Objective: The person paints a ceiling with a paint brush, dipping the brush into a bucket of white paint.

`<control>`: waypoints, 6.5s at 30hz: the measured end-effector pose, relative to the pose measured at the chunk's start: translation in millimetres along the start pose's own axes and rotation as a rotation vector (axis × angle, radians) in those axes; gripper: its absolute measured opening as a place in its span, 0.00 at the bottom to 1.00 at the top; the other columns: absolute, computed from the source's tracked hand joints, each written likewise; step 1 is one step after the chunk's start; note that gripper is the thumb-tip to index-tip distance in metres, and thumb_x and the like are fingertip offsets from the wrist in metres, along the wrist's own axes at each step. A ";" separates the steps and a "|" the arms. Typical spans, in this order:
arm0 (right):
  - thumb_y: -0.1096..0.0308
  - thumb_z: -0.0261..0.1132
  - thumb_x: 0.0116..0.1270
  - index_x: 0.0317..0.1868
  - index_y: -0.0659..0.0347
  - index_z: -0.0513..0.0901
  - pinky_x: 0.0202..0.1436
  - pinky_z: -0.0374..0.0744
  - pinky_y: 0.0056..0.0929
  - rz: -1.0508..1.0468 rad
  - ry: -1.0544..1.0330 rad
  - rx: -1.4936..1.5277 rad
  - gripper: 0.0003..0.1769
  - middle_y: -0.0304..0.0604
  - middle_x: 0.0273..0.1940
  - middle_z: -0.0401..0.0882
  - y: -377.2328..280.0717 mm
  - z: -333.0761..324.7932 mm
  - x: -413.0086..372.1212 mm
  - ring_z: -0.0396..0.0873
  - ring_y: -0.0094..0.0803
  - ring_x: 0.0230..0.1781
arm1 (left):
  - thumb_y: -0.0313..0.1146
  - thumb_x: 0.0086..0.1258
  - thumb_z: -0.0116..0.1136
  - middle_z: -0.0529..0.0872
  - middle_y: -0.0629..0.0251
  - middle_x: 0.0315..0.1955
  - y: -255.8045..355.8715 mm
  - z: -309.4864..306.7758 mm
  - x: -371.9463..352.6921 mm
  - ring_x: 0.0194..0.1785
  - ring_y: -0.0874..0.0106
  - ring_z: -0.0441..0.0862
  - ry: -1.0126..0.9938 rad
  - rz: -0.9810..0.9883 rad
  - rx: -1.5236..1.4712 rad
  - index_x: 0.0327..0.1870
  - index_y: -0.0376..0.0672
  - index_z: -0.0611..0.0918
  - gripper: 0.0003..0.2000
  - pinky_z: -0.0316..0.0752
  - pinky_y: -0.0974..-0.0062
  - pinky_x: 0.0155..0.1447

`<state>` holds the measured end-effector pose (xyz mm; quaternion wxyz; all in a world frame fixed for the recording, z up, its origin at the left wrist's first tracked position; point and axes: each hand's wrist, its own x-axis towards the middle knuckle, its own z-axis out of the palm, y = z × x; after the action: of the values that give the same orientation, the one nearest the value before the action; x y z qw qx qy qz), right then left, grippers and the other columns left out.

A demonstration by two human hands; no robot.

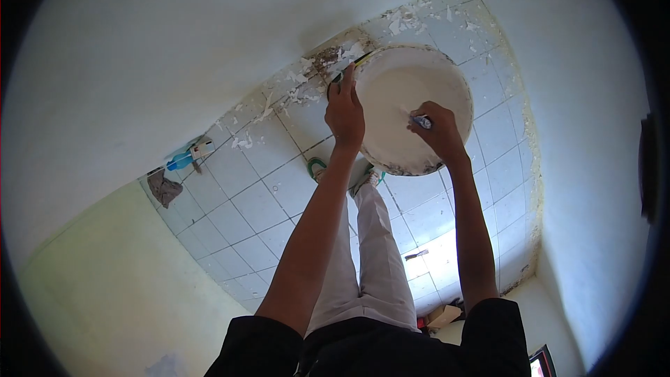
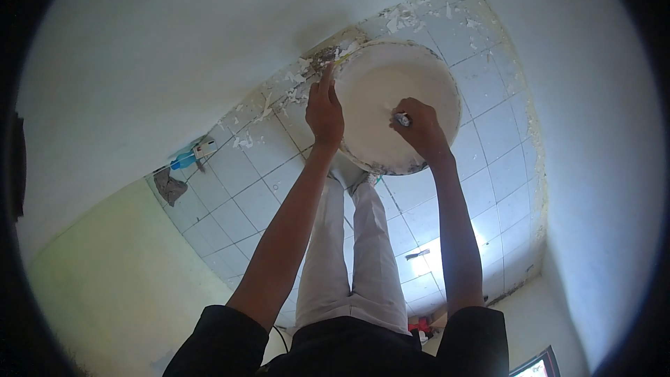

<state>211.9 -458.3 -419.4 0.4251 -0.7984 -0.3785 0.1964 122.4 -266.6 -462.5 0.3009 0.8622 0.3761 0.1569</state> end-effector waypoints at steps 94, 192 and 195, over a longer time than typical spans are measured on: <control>0.75 0.62 0.58 0.27 0.65 0.77 0.31 0.76 0.25 0.532 -0.101 0.491 0.04 0.42 0.25 0.81 -4.0 11.6 8.5 0.78 0.25 0.24 | 0.34 0.77 0.51 0.75 0.60 0.34 3.7 -1.3 0.9 0.33 0.58 0.80 -0.025 -0.029 -0.009 0.68 0.66 0.74 0.20 0.76 0.58 0.36; 0.78 0.69 0.56 0.36 0.66 0.86 0.49 0.80 0.29 0.461 0.031 0.291 0.07 0.47 0.34 0.88 -27.0 17.0 -15.7 0.86 0.33 0.38 | 0.33 0.77 0.50 0.79 0.59 0.39 3.5 -1.9 1.7 0.38 0.57 0.82 -0.010 0.001 -0.073 0.69 0.65 0.74 0.21 0.78 0.58 0.40; 0.77 0.70 0.56 0.34 0.66 0.86 0.47 0.79 0.28 0.482 0.047 0.332 0.05 0.45 0.34 0.88 -20.9 27.9 -14.7 0.85 0.31 0.37 | 0.33 0.77 0.50 0.78 0.59 0.39 4.0 -1.7 2.0 0.38 0.56 0.82 -0.012 -0.005 -0.065 0.68 0.64 0.74 0.20 0.78 0.58 0.40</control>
<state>175.7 -447.5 -417.9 0.4997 -0.7891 -0.1306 0.3324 125.0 -266.6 -458.5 0.3312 0.8521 0.3711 0.1631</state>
